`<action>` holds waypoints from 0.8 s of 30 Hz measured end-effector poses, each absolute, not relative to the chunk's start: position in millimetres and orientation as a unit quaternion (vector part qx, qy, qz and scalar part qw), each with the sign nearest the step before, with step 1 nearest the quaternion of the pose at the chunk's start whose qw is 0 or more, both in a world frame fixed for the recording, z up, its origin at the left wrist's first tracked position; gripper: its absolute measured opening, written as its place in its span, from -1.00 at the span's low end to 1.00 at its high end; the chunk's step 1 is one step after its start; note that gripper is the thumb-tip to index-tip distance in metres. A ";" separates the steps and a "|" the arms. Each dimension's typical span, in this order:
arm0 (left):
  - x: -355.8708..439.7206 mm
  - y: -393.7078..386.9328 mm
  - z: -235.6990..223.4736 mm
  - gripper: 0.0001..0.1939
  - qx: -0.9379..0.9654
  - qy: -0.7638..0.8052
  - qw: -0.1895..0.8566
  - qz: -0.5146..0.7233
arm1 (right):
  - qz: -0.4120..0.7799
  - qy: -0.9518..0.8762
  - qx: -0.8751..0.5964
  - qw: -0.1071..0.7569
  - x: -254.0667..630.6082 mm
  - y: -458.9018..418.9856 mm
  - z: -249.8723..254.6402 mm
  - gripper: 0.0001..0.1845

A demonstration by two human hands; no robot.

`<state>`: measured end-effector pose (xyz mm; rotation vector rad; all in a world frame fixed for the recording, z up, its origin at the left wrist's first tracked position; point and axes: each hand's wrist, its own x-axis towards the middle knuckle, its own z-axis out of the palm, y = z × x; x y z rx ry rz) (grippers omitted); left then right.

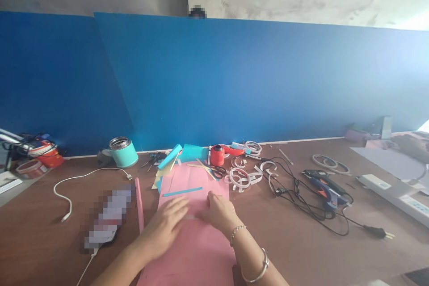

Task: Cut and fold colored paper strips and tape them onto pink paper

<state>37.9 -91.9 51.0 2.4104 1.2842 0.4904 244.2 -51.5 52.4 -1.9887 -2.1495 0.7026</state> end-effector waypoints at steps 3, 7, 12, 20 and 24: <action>41.9 -102.4 40.7 -0.40 0.884 0.406 0.210 0.093 | 0.177 -0.711 -0.680 0.037 238.4 -59.7 56.2 -0.53; 35.7 -106.3 37.1 -0.32 0.877 0.420 0.228 0.048 | 0.139 -0.706 -0.694 0.031 243.3 -59.7 57.7 -0.34; 27.0 -98.6 41.6 -0.31 0.855 0.470 0.219 0.023 | 0.114 -0.710 -0.694 0.037 255.1 -52.3 54.4 -0.30; 5.3 -70.4 48.4 -0.61 0.784 0.563 0.115 0.234 | 0.105 -0.725 -0.671 0.114 271.2 -36.6 45.9 -0.43; 0.4 -66.0 49.8 -0.70 0.784 0.525 0.189 0.273 | 0.129 -0.752 -0.632 0.138 272.1 -32.0 42.9 -0.49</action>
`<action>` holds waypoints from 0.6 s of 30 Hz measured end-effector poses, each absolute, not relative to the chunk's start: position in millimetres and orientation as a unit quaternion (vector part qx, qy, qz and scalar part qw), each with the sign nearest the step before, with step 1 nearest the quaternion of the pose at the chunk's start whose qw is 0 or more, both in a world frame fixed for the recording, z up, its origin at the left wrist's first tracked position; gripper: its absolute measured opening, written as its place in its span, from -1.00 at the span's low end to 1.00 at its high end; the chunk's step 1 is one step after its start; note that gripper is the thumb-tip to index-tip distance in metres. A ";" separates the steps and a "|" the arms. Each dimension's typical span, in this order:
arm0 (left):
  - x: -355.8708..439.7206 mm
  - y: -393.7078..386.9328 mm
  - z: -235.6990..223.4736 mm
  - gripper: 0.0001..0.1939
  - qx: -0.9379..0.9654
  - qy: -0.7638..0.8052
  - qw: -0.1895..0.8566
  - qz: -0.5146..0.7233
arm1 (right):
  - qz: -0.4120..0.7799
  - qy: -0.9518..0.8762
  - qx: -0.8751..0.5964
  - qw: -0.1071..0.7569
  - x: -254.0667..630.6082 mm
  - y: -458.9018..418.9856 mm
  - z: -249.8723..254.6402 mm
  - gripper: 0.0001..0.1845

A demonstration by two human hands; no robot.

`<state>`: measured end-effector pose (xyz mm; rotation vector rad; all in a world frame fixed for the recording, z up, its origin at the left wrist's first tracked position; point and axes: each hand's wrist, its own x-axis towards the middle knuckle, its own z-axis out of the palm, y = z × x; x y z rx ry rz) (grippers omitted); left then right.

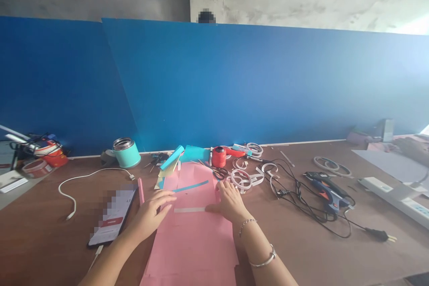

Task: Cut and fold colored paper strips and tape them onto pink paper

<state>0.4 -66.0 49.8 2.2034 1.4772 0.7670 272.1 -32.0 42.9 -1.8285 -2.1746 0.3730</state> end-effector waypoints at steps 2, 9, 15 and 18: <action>0.9 -66.3 47.8 -0.71 0.790 0.511 0.220 0.256 | 0.131 -0.764 -0.615 0.141 272.3 -31.0 40.3 -0.51; 1.6 -68.8 52.1 -0.70 0.807 0.483 0.262 0.215 | 0.134 -0.769 -0.601 0.171 275.7 -31.8 35.7 -0.47; 1.7 -65.2 45.5 -0.89 0.814 0.465 0.260 0.232 | 0.152 -0.813 -0.525 0.202 239.0 -53.0 54.7 -0.90; 2.5 -63.5 43.1 -0.96 0.817 0.454 0.261 0.240 | 0.202 -0.835 -0.478 0.182 210.2 -67.9 60.4 -0.80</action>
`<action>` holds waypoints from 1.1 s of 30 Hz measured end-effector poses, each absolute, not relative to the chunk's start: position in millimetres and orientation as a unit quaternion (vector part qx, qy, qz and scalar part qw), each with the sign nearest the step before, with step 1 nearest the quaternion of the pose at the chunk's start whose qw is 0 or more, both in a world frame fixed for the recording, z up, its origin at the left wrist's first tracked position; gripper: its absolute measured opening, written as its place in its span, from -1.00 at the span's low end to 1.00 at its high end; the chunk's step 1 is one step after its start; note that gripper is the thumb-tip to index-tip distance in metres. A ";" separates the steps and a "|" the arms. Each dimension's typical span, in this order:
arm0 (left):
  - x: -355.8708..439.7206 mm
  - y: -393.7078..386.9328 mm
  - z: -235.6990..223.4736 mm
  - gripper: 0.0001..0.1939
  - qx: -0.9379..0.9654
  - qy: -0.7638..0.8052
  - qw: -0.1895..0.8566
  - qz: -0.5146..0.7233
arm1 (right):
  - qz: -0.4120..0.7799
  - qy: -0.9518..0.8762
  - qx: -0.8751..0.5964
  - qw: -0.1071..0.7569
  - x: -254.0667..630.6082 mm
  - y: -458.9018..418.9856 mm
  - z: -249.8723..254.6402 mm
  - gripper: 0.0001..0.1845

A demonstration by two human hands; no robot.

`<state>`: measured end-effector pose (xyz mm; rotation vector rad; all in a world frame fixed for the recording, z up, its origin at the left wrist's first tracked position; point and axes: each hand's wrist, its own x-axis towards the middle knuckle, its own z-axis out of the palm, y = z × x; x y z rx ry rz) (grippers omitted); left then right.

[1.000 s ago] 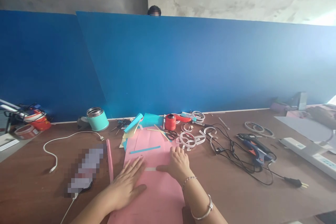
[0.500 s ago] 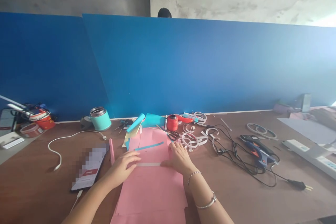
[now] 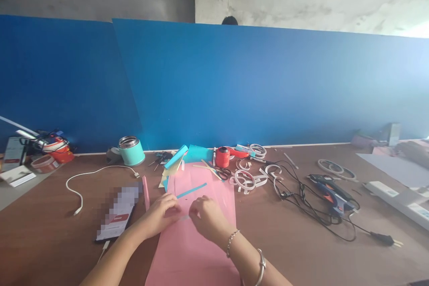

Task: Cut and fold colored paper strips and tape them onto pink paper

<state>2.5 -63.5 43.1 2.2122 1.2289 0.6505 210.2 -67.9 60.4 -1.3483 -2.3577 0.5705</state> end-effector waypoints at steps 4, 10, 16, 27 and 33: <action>2.9 -62.6 42.7 -0.90 0.818 0.457 0.251 0.244 | 0.230 -0.821 -0.493 0.174 183.7 -71.9 48.7 -0.78; 2.0 -64.3 41.4 -0.95 0.812 0.461 0.267 0.239 | 0.260 -0.779 -0.549 0.156 174.8 -62.1 39.5 -0.86; 5.5 -68.5 48.8 -0.84 0.808 0.494 0.250 0.200 | 0.300 -0.757 -0.556 0.165 180.9 -65.8 55.8 -0.82; 0.4 -66.2 48.1 -0.86 0.809 0.488 0.275 0.181 | 0.276 -0.749 -0.569 0.196 172.0 -64.9 31.4 -0.91; -1.1 -63.8 41.5 -0.82 0.805 0.490 0.279 0.184 | 0.246 -0.792 -0.531 0.175 174.1 -66.2 39.9 -0.92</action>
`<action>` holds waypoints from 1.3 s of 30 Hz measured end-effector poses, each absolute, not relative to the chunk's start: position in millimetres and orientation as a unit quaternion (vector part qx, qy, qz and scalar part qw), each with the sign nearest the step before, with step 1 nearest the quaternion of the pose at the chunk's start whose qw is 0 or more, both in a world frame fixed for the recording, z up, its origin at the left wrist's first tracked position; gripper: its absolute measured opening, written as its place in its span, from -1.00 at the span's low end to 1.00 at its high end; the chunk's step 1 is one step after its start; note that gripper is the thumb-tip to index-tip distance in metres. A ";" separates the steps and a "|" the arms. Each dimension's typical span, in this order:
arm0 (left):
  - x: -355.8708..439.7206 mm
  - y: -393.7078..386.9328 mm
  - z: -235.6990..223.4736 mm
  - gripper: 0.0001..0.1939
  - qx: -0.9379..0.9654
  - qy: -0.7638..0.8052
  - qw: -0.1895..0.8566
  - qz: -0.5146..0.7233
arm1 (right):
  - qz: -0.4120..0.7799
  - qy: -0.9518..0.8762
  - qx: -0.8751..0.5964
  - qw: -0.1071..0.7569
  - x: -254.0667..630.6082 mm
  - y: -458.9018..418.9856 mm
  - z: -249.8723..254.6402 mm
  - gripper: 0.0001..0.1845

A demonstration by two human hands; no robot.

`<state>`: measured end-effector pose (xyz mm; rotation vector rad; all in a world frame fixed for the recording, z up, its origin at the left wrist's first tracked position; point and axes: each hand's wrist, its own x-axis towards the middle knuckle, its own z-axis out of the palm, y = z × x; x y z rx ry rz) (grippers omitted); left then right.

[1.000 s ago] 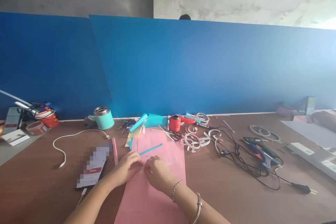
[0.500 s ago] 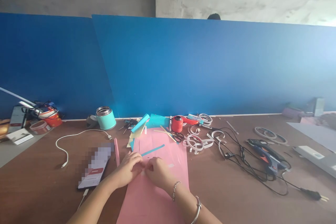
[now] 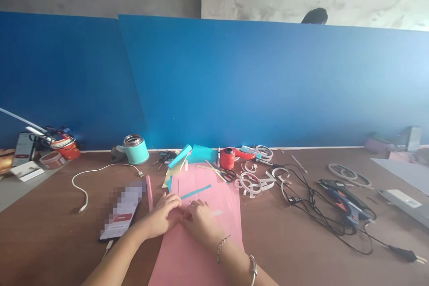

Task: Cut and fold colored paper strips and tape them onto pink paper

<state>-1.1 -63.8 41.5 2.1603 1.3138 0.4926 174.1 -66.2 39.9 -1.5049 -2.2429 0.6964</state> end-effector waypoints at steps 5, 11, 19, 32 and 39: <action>-2.3 -64.0 39.8 -0.79 0.805 0.487 0.284 0.185 | 0.250 -0.789 -0.537 0.161 173.2 -64.7 40.7 -0.93; -2.9 -62.9 37.5 -0.81 0.806 0.486 0.280 0.190 | 0.239 -0.788 -0.547 0.150 170.2 -65.9 43.4 -0.91; -0.7 -65.3 45.9 -0.83 0.811 0.480 0.277 0.185 | 0.153 -0.837 -0.511 0.121 167.5 -73.8 44.5 -0.79; -3.4 -64.7 42.6 -0.65 0.796 0.496 0.292 0.186 | 0.245 -0.814 -0.501 0.161 174.3 -70.2 45.2 -0.79; -4.4 -65.1 42.9 -0.64 0.792 0.494 0.306 0.187 | 0.266 -0.790 -0.523 0.178 171.3 -71.6 38.8 -0.89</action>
